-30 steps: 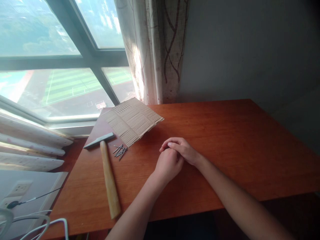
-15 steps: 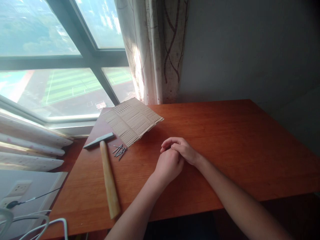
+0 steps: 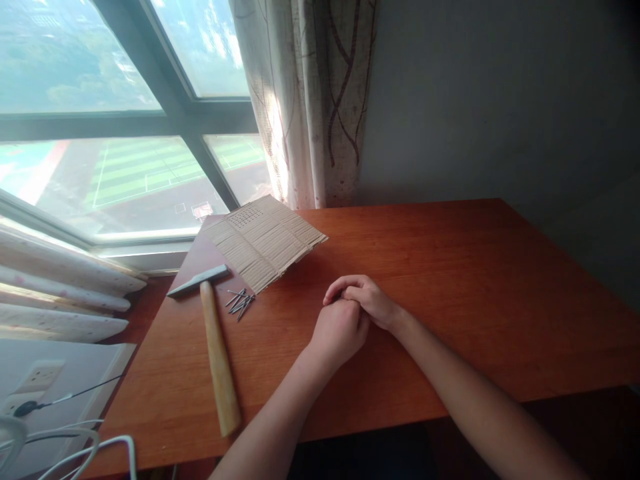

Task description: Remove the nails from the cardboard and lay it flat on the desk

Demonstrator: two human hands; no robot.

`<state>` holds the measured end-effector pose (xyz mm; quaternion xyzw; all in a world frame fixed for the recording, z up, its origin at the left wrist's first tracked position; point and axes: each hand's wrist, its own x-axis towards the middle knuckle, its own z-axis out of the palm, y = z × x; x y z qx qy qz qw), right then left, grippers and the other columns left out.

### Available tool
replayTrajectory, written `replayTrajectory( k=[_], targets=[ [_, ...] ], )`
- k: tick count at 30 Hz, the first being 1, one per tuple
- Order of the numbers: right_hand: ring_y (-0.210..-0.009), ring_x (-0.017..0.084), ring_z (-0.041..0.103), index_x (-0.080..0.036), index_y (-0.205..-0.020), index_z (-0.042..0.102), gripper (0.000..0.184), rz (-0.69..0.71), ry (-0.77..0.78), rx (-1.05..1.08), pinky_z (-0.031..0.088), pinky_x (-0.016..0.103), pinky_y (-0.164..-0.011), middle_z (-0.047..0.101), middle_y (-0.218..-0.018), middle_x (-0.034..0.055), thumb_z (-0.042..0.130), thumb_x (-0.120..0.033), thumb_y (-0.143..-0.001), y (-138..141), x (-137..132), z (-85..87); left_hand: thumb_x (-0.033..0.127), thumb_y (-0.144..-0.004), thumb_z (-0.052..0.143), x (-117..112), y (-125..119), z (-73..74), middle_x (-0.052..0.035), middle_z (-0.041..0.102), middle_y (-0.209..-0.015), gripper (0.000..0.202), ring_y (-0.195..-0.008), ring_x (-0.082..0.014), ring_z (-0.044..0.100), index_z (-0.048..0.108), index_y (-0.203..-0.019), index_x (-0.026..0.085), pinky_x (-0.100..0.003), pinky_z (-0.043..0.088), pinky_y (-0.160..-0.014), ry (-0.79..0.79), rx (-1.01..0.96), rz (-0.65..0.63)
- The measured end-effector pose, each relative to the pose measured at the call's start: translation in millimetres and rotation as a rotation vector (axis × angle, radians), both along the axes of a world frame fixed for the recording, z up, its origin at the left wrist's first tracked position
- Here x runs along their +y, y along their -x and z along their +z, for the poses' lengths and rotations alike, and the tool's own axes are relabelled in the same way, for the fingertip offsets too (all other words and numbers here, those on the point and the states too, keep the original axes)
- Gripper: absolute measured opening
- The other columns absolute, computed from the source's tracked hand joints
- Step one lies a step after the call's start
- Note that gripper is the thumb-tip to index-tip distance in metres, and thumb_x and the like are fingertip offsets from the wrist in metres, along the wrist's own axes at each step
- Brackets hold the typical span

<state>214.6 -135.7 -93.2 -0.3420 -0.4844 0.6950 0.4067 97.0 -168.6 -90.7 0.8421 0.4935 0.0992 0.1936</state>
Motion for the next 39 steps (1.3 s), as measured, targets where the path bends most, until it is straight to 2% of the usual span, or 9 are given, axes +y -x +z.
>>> replayTrajectory(
  k=[7,17,20,23,25,28,31,35,39],
  targets=[
    [-0.081,0.018,0.068,-0.015,-0.075,0.077,0.034,-0.005,-0.012,-0.023,0.052,0.030,-0.084,0.076,-0.080,0.0052,0.046,-0.008,-0.063,1,0,1.8,0.018,-0.088,0.045,-1,-2,-1.9,-0.0175,0.072,-0.086,0.027,-0.079,-0.0279,0.070,0.070,-0.087,0.008,-0.037,0.055,-0.069,-0.048,0.038,-0.029],
    [-0.079,0.018,0.067,-0.016,-0.074,0.076,0.031,-0.027,0.006,-0.005,0.052,0.032,-0.083,0.075,-0.077,0.0043,0.048,-0.008,-0.064,1,-1,1.0,0.017,-0.089,0.044,-4,-2,0.6,-0.0167,0.071,-0.087,0.026,-0.078,-0.0266,0.069,0.068,-0.087,0.008,-0.037,0.055,-0.068,-0.065,0.049,-0.025],
    [-0.089,0.019,0.066,-0.017,-0.081,0.077,0.027,-0.039,0.013,-0.005,0.050,0.032,-0.089,0.075,-0.087,0.0051,0.054,-0.011,-0.068,1,-1,2.5,0.018,-0.090,0.045,-4,-1,0.0,-0.0145,0.070,-0.087,0.024,-0.080,-0.0257,0.067,0.068,-0.090,0.010,-0.037,0.056,-0.071,-0.109,0.024,0.014],
    [-0.099,0.020,0.064,-0.017,-0.092,0.077,0.024,-0.015,0.018,0.024,0.047,0.032,-0.094,0.074,-0.102,0.0066,0.062,-0.018,-0.074,-1,-2,5.0,0.018,-0.089,0.047,-4,-1,-0.9,-0.0163,0.067,-0.102,0.027,-0.097,-0.0284,0.063,0.066,-0.106,0.009,-0.040,0.055,-0.083,-0.254,-0.026,0.048],
    [-0.102,0.021,0.065,-0.018,-0.103,0.075,0.029,0.011,0.052,0.102,0.047,0.035,-0.097,0.073,-0.108,0.0072,0.066,-0.020,-0.075,-2,-3,6.0,0.017,-0.087,0.048,-3,-1,-0.8,-0.0184,0.063,-0.109,0.030,-0.104,-0.0309,0.059,0.064,-0.111,0.008,-0.042,0.054,-0.087,-0.334,-0.042,0.051],
    [-0.106,0.024,0.065,-0.021,-0.114,0.070,0.042,0.059,0.129,0.259,0.047,0.041,-0.100,0.071,-0.111,0.0072,0.068,-0.016,-0.072,-3,-3,5.2,0.019,-0.086,0.049,-3,-1,-0.2,-0.0194,0.058,-0.109,0.028,-0.103,-0.0324,0.055,0.063,-0.108,0.008,-0.046,0.053,-0.086,-0.389,-0.026,0.036],
    [-0.103,0.022,0.065,-0.019,-0.106,0.071,0.041,0.036,0.164,0.317,0.048,0.040,-0.098,0.071,-0.104,0.0059,0.066,-0.011,-0.067,-2,-1,2.8,0.018,-0.086,0.048,-4,-2,-1.6,-0.0206,0.056,-0.111,0.028,-0.105,-0.0337,0.053,0.062,-0.107,0.007,-0.049,0.051,-0.091,-0.419,-0.033,0.015],
    [-0.096,0.020,0.065,-0.018,-0.094,0.073,0.032,-0.001,0.172,0.282,0.049,0.034,-0.093,0.071,-0.097,0.0051,0.065,-0.010,-0.064,-3,0,0.9,0.016,-0.085,0.048,-3,-2,-7.1,-0.0233,0.056,-0.113,0.030,-0.111,-0.0352,0.051,0.060,-0.110,0.004,-0.051,0.049,-0.095,-0.432,-0.078,-0.002],
    [-0.097,0.021,0.066,-0.017,-0.099,0.071,0.026,-0.028,0.097,0.146,0.050,0.036,-0.093,0.072,-0.099,0.0062,0.064,-0.018,-0.074,-1,-1,-1.1,0.015,-0.084,0.048,2,0,-10.4,-0.0210,0.059,-0.112,0.029,-0.106,-0.0320,0.056,0.061,-0.109,0.006,-0.047,0.051,-0.092,-0.366,-0.137,0.018]
  ],
)
